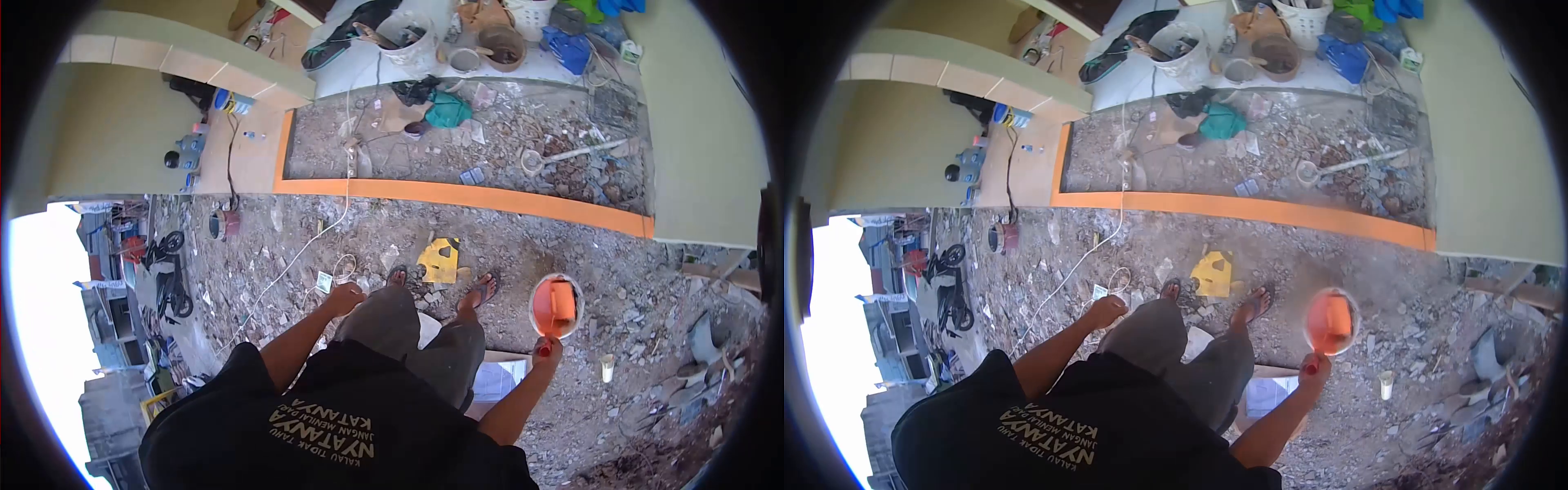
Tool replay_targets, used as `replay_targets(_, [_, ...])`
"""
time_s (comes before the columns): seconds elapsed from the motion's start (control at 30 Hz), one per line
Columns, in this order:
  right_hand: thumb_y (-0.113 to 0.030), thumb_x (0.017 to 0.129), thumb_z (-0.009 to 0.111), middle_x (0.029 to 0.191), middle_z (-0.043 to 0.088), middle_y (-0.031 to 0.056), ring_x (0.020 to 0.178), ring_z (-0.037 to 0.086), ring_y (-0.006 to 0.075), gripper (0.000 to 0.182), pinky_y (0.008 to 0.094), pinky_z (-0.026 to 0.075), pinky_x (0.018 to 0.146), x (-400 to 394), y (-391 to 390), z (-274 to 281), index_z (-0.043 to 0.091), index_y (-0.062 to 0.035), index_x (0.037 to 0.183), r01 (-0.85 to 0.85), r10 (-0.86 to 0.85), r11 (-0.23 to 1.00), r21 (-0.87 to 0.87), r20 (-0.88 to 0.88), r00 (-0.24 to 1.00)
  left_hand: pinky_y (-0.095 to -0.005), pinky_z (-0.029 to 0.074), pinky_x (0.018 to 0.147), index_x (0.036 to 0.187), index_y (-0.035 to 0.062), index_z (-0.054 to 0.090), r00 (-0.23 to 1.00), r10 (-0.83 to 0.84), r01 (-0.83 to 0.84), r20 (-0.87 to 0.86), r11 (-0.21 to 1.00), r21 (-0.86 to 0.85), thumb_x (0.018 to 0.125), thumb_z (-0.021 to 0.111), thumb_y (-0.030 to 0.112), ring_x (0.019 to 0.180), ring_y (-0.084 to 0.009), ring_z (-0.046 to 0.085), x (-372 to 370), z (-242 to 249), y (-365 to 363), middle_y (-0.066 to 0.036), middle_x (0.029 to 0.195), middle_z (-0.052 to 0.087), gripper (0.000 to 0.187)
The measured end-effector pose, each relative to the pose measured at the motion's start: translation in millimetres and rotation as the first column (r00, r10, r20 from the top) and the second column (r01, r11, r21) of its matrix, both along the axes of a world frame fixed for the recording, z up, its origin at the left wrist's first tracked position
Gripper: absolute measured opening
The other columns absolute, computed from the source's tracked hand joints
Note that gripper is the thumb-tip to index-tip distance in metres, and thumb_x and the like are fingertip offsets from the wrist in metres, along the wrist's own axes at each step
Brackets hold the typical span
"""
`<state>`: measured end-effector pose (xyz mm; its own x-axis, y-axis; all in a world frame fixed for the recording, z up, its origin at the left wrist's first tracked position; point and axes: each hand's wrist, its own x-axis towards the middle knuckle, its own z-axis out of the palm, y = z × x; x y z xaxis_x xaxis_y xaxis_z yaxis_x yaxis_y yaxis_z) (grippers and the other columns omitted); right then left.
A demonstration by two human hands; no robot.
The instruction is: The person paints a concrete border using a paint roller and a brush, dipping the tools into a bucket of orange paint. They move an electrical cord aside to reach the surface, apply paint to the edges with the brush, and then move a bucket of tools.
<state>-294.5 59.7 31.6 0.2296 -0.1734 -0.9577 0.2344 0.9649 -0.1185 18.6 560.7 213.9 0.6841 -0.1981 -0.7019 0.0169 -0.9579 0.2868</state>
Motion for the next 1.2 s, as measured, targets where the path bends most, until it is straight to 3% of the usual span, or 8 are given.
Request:
replay_targets(0.17, [-0.009,0.093,0.059,0.057,0.043,-0.0027,0.044,0.042,0.0070,0.011,0.0176,0.039,0.039,5,-7,43,0.052,-0.0104,0.084,-0.044,0.043,0.999,-0.010,-0.042,0.998,-0.0401,0.052,0.091,0.100,0.0054,0.072,0.976,-0.193,0.200,0.102,0.977,-0.073,0.089,0.063,0.043,0.104,-0.0323,0.065,-10,-30,33,-0.014,0.107,0.070,0.040])
replay_targets(0.37, [-0.010,0.092,0.062,0.056,0.044,-0.0031,0.046,0.046,0.0078,0.011,0.0189,0.043,0.041,-5,-6,-18,0.053,-0.0106,0.085,-0.024,0.023,1.000,-0.019,-0.044,0.999,-0.0404,0.052,0.093,0.102,0.0064,0.071,0.996,0.088,-0.086,-0.027,0.995,0.051,0.081,0.071,0.046,0.105,-0.0315,0.067,-13,-26,17,-0.016,0.110,0.071,0.044])
replay_targets(0.67, [-0.004,0.085,0.057,0.058,0.042,-0.0032,0.047,0.041,0.0074,0.006,0.0195,0.041,0.042,10,-8,-12,0.055,-0.0082,0.088,0.063,-0.063,0.998,0.008,-0.026,0.998,-0.0395,0.053,0.091,0.105,0.0044,0.071,0.995,0.080,-0.082,-0.052,0.996,-0.027,0.083,0.070,0.045,0.105,-0.0316,0.068,5,-1,-12,-0.017,0.108,0.072,0.046])
replay_targets(0.73, [-0.008,0.092,0.052,0.063,0.046,0.0002,0.048,0.047,0.0098,0.006,0.0210,0.041,0.040,-3,7,2,0.048,-0.0091,0.088,-0.057,0.089,0.953,-0.297,0.095,0.991,-0.0390,0.053,0.086,0.106,0.0007,0.070,0.994,0.103,-0.105,-0.046,0.994,-0.044,0.088,0.067,0.038,0.100,-0.0310,0.070,7,-1,-11,-0.018,0.104,0.072,0.042])
replay_targets(0.77, [-0.008,0.091,0.052,0.063,0.046,-0.0001,0.049,0.047,0.0103,0.006,0.0209,0.042,0.041,1,1,21,0.047,-0.0113,0.091,0.051,-0.044,0.995,-0.083,0.093,0.995,-0.0381,0.054,0.083,0.105,-0.0007,0.069,0.997,0.079,-0.081,-0.026,0.993,-0.086,0.088,0.068,0.036,0.095,-0.0286,0.071,6,-5,-5,-0.017,0.099,0.072,0.040])
replay_targets(0.87, [-0.011,0.091,0.055,0.063,0.044,-0.0014,0.049,0.046,0.0104,0.007,0.0214,0.039,0.041,6,8,32,0.049,-0.0144,0.089,0.065,-0.057,0.995,-0.078,0.095,0.994,-0.0310,0.052,0.068,0.098,0.0022,0.068,0.985,0.150,-0.158,-0.084,0.983,-0.098,0.088,0.068,0.028,0.073,-0.0162,0.065,2,-6,-3,-0.010,0.086,0.070,0.028])
replay_targets(1.0, [-0.012,0.092,0.055,0.064,0.046,-0.0014,0.049,0.047,0.0102,0.005,0.0216,0.039,0.040,-2,4,-10,0.050,-0.0132,0.091,0.021,-0.019,0.999,-0.031,0.037,0.999,-0.0337,0.054,0.075,0.104,0.0022,0.069,0.998,0.036,-0.038,-0.059,0.999,-0.036,0.087,0.069,0.031,0.079,-0.0193,0.068,-1,-19,2,-0.012,0.088,0.071,0.033])
replay_targets(1.2, [-0.012,0.091,0.054,0.064,0.046,-0.0018,0.049,0.047,0.0088,0.007,0.0201,0.040,0.041,21,7,56,0.053,-0.0112,0.098,-0.026,0.024,0.999,-0.021,-0.103,0.994,-0.0356,0.054,0.084,0.106,0.0024,0.068,0.999,0.036,-0.038,-0.032,0.998,-0.051,0.087,0.070,0.033,0.095,-0.0236,0.070,2,6,-25,-0.016,0.100,0.072,0.036])
